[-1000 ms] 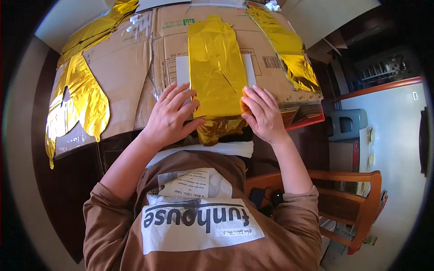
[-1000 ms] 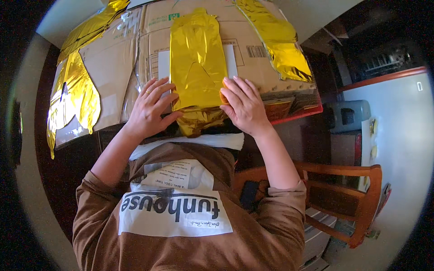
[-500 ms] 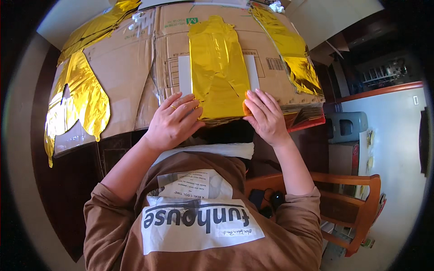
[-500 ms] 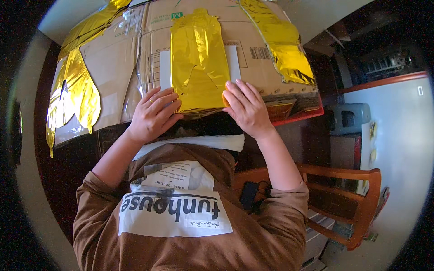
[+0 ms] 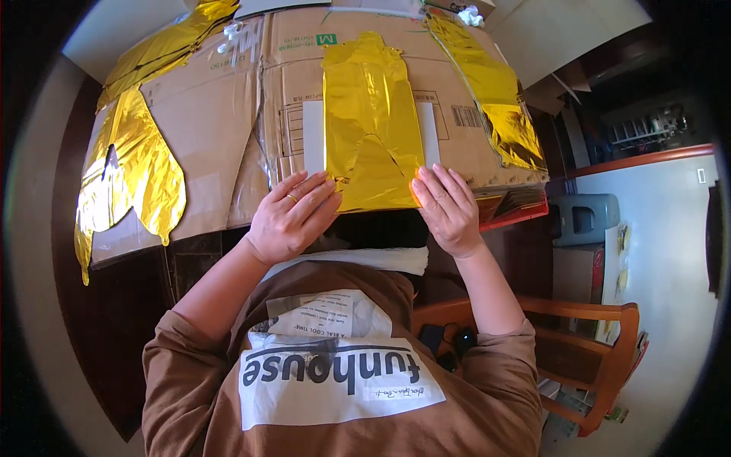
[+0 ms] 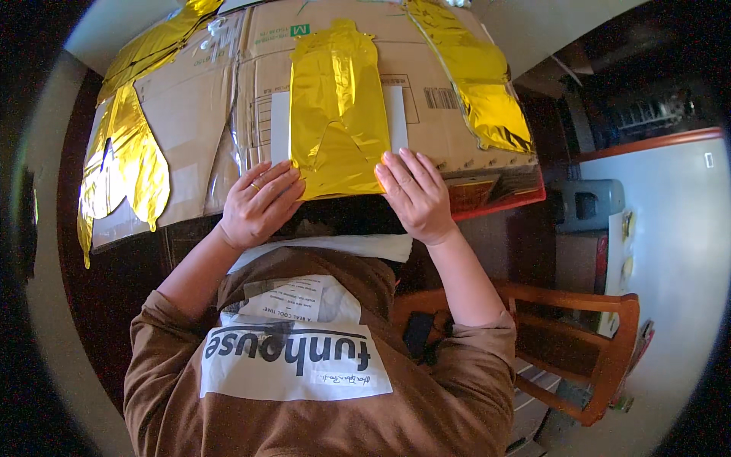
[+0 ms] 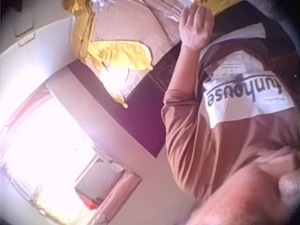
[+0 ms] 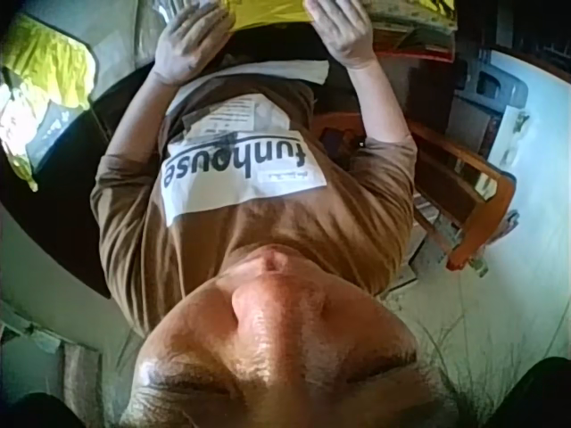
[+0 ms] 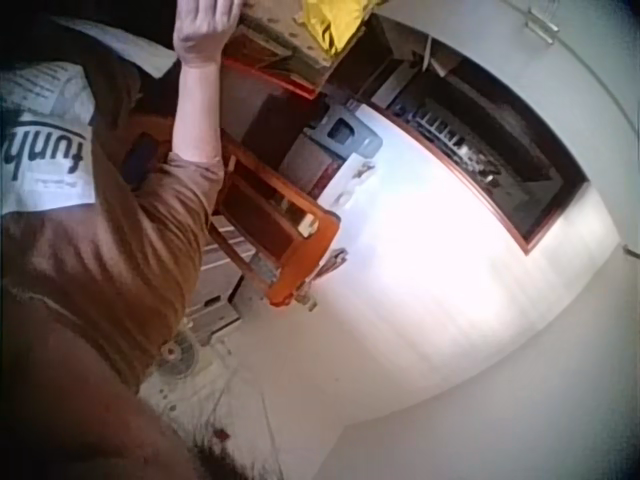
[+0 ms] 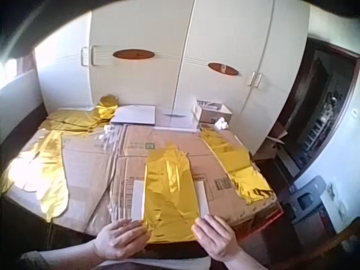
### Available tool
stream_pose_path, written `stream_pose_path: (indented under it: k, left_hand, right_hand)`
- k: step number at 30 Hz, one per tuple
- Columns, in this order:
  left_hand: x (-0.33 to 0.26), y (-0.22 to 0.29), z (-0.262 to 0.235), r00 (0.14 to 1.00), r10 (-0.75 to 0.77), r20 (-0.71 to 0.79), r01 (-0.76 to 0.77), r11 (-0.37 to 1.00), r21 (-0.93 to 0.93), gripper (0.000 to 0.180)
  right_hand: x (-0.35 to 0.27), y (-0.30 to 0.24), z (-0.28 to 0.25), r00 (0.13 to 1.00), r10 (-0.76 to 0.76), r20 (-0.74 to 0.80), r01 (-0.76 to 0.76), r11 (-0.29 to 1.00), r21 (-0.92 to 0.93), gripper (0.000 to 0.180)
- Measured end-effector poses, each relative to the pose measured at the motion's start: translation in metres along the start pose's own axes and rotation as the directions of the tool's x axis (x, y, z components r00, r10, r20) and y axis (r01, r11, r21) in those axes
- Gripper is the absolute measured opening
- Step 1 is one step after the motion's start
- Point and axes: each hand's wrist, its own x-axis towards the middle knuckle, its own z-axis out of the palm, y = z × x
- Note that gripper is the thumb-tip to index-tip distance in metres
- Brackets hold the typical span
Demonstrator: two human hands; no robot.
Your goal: Folding and flattening gold foil balloons onto cardboard inserts for packaging.
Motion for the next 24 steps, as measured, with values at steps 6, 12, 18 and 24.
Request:
stream_pose_path:
  k: [6,12,18,24]
  left_hand:
    - [0.0,0.003,-0.006,1.0,0.011,-0.003,-0.011,1.0,-0.019,0.024]
    - [-0.004,0.01,-0.036,0.984,0.171,-0.041,-0.175,0.979,-0.102,0.016]
    - [0.107,-0.082,-0.099,0.862,0.482,-0.159,-0.453,0.872,0.184,0.018]
    - [0.132,-0.119,-0.117,0.798,0.602,-0.025,-0.555,0.751,0.359,0.022]
  right_hand:
    - [0.006,-0.003,-0.01,0.997,-0.074,-0.013,0.074,0.997,-0.012,0.024]
    - [0.009,-0.027,-0.053,0.989,-0.149,-0.014,0.15,0.983,0.107,0.017]
    - [0.119,0.035,-0.098,0.938,-0.292,-0.189,0.263,0.951,-0.166,0.022]
    - [0.169,0.071,-0.082,0.86,-0.465,-0.21,0.377,0.857,-0.351,0.027]
